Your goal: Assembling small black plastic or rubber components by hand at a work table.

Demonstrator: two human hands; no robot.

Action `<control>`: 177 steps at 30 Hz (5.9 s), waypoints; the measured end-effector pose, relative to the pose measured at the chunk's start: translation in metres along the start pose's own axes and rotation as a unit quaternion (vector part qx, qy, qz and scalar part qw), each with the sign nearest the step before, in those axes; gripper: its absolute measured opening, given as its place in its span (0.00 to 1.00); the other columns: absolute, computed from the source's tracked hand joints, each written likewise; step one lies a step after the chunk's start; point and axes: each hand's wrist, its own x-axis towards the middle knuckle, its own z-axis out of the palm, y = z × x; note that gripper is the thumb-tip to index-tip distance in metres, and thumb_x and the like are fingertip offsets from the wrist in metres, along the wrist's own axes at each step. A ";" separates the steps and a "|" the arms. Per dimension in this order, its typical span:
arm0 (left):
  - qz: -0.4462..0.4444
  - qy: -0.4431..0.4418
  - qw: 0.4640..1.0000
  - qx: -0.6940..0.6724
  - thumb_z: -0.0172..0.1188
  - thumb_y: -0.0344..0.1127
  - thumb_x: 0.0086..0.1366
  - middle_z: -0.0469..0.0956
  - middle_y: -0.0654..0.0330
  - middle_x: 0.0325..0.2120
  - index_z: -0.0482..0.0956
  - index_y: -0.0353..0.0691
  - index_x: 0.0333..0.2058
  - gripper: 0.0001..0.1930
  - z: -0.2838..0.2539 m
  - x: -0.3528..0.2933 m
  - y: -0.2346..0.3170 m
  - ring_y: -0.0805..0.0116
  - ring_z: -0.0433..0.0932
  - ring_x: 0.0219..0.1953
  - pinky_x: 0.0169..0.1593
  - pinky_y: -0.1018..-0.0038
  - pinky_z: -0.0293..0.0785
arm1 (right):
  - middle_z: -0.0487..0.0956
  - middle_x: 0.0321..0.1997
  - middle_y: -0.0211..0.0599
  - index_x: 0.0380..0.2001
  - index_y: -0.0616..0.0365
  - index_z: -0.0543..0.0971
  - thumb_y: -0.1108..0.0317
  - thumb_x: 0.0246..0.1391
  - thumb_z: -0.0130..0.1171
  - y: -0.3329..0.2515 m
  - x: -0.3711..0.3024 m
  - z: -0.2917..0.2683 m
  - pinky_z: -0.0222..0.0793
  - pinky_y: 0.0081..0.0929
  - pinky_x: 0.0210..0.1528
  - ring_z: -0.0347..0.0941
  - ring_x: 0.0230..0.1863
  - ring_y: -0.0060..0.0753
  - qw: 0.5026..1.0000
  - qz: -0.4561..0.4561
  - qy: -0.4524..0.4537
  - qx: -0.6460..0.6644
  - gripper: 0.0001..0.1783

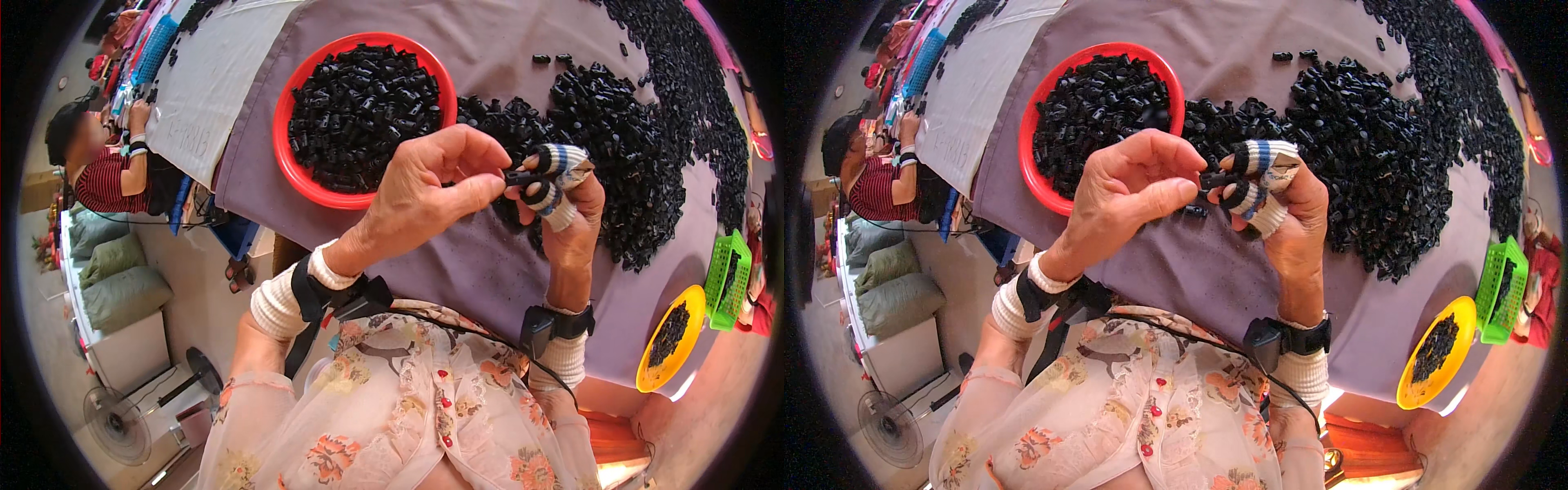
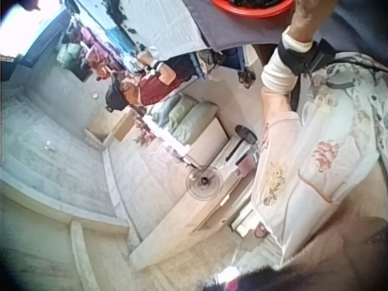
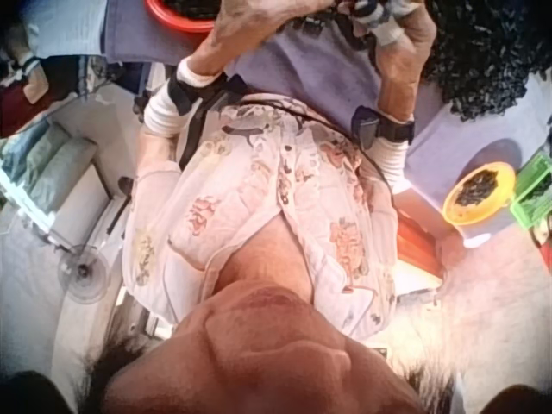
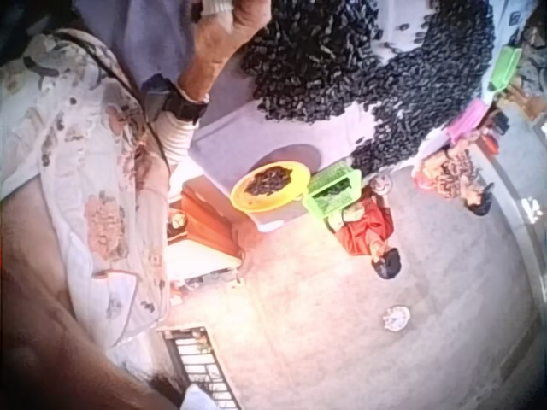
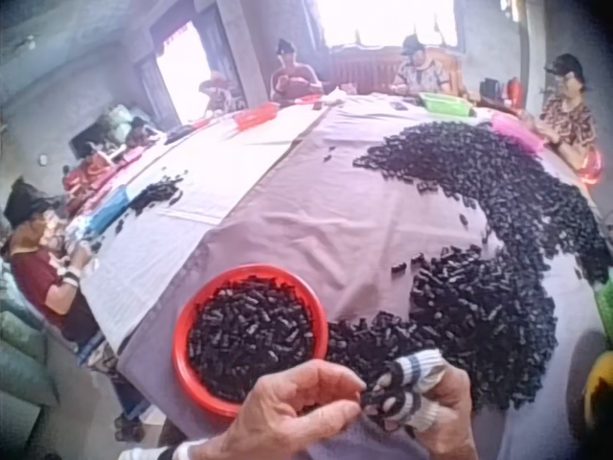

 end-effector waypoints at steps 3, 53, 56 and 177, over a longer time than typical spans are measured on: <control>-0.019 -0.034 0.999 -0.036 0.56 0.22 0.55 0.75 0.63 0.32 0.71 0.33 0.38 0.10 0.005 -0.002 0.001 0.81 0.73 0.35 0.39 0.85 0.69 | 0.79 0.29 0.36 0.36 0.62 0.75 0.78 0.43 0.58 0.000 -0.001 0.001 0.66 0.09 0.21 0.74 0.25 0.19 0.999 -0.036 0.002 0.001 0.13; 0.251 -0.031 0.879 0.404 0.56 0.22 0.42 0.70 0.59 0.18 0.74 0.35 0.23 0.06 0.000 0.014 -0.002 0.66 0.72 0.21 0.25 0.75 0.68 | 0.77 0.25 0.28 0.34 0.61 0.74 0.82 0.35 0.46 0.007 0.000 -0.016 0.64 0.13 0.25 0.69 0.22 0.15 0.977 0.021 -0.051 -0.205 0.18; 0.229 -0.029 0.890 0.394 0.57 0.22 0.43 0.72 0.59 0.19 0.75 0.36 0.25 0.07 0.002 0.011 -0.003 0.66 0.74 0.23 0.26 0.76 0.70 | 0.77 0.25 0.27 0.33 0.59 0.74 0.81 0.37 0.49 0.006 0.001 -0.017 0.62 0.10 0.21 0.67 0.20 0.11 0.984 0.055 -0.052 -0.163 0.15; -0.220 -0.004 0.898 -0.381 0.52 0.30 0.61 0.74 0.59 0.30 0.70 0.33 0.40 0.10 0.006 -0.004 -0.014 0.73 0.74 0.30 0.35 0.76 0.73 | 0.71 0.20 0.24 0.28 0.60 0.73 0.58 0.32 0.70 -0.014 0.010 0.001 0.58 0.17 0.23 0.62 0.22 0.14 0.949 0.111 -0.097 -0.280 0.23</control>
